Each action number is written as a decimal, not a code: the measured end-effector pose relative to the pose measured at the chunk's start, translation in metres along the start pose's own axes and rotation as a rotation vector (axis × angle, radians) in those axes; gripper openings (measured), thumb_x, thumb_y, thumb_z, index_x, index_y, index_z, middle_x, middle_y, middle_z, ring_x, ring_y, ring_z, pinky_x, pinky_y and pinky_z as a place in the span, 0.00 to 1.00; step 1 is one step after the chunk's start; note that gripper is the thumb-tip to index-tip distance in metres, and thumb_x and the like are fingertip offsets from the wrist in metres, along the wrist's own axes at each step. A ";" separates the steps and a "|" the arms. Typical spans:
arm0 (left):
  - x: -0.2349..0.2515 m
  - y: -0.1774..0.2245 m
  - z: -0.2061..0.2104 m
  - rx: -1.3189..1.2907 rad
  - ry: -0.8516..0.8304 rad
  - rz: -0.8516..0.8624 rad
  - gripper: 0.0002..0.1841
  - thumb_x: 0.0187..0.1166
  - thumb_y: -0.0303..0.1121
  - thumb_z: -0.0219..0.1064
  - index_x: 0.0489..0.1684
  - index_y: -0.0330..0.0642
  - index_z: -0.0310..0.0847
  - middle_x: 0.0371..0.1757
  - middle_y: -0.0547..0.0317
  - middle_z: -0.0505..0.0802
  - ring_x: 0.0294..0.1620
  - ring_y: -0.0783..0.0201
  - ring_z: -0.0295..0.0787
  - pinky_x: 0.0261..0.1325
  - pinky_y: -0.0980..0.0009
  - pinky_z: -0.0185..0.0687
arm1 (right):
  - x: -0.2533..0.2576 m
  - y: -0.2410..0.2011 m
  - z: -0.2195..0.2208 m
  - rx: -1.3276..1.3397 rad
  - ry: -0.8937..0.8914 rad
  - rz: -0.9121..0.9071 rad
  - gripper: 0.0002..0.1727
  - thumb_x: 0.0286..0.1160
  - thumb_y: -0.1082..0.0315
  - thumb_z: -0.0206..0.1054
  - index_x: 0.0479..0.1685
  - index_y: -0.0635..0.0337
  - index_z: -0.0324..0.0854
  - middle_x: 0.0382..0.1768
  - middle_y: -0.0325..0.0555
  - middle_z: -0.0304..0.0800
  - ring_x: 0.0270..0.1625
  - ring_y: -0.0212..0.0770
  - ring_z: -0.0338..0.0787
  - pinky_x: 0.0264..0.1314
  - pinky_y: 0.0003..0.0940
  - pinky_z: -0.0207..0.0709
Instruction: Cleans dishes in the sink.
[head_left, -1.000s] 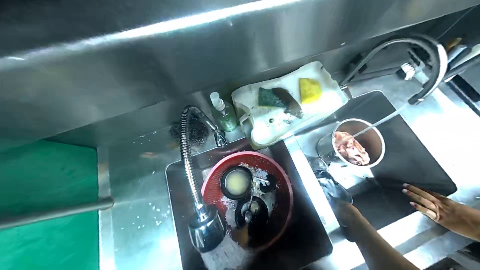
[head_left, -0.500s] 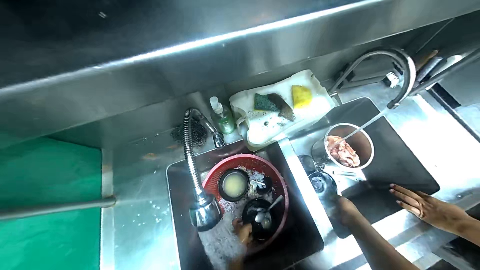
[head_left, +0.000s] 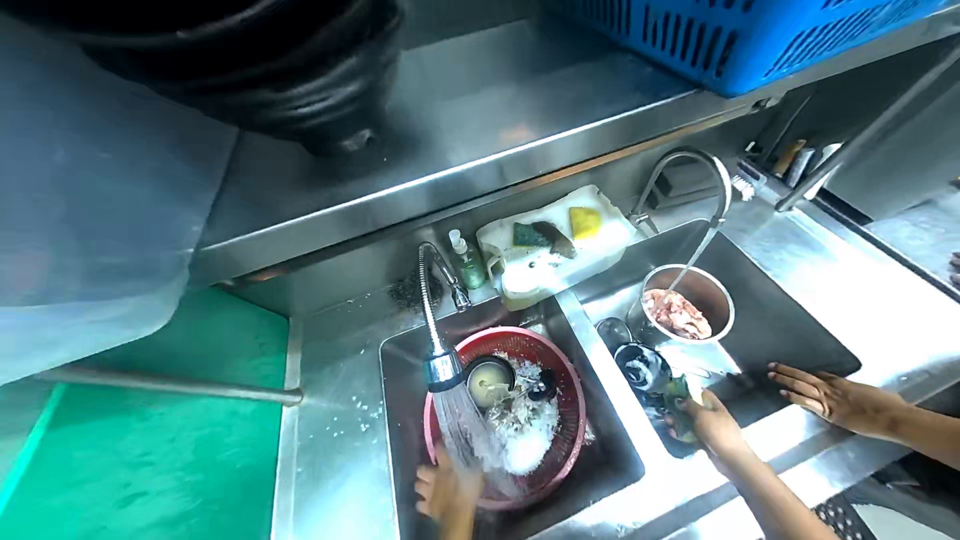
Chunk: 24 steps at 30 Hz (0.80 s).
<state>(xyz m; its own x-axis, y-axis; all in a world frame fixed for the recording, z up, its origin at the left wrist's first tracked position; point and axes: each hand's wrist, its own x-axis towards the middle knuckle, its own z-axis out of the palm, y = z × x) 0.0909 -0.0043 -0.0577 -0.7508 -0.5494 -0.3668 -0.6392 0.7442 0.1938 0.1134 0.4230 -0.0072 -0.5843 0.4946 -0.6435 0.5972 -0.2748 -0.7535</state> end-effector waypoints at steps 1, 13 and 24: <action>0.002 -0.002 -0.003 0.071 0.084 0.000 0.58 0.47 0.63 0.85 0.89 0.58 0.64 0.78 0.21 0.72 0.76 0.21 0.70 0.63 0.25 0.71 | -0.004 -0.003 -0.002 0.010 -0.009 -0.019 0.27 0.89 0.70 0.55 0.85 0.56 0.58 0.46 0.62 0.88 0.34 0.54 0.93 0.33 0.51 0.91; -0.065 0.048 -0.022 -1.435 -0.649 -0.359 0.18 0.84 0.31 0.58 0.70 0.36 0.73 0.56 0.38 0.90 0.52 0.45 0.90 0.47 0.45 0.88 | -0.100 0.001 0.063 -0.526 -0.160 -0.752 0.23 0.80 0.59 0.61 0.67 0.66 0.79 0.63 0.58 0.86 0.67 0.50 0.86 0.72 0.49 0.80; -0.116 0.093 -0.058 -1.721 -1.130 -0.118 0.16 0.93 0.33 0.40 0.52 0.45 0.77 0.40 0.56 0.91 0.43 0.61 0.91 0.48 0.60 0.90 | -0.160 -0.080 0.151 -0.906 -0.345 -1.725 0.12 0.80 0.55 0.63 0.50 0.43 0.91 0.58 0.45 0.94 0.69 0.54 0.88 0.69 0.61 0.81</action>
<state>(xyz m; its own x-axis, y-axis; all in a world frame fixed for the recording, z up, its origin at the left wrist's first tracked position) 0.1089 0.1062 0.0551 -0.7212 0.3695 -0.5859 -0.6389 -0.6816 0.3567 0.0761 0.2417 0.1356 -0.7450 -0.4538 0.4890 -0.6299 0.7199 -0.2915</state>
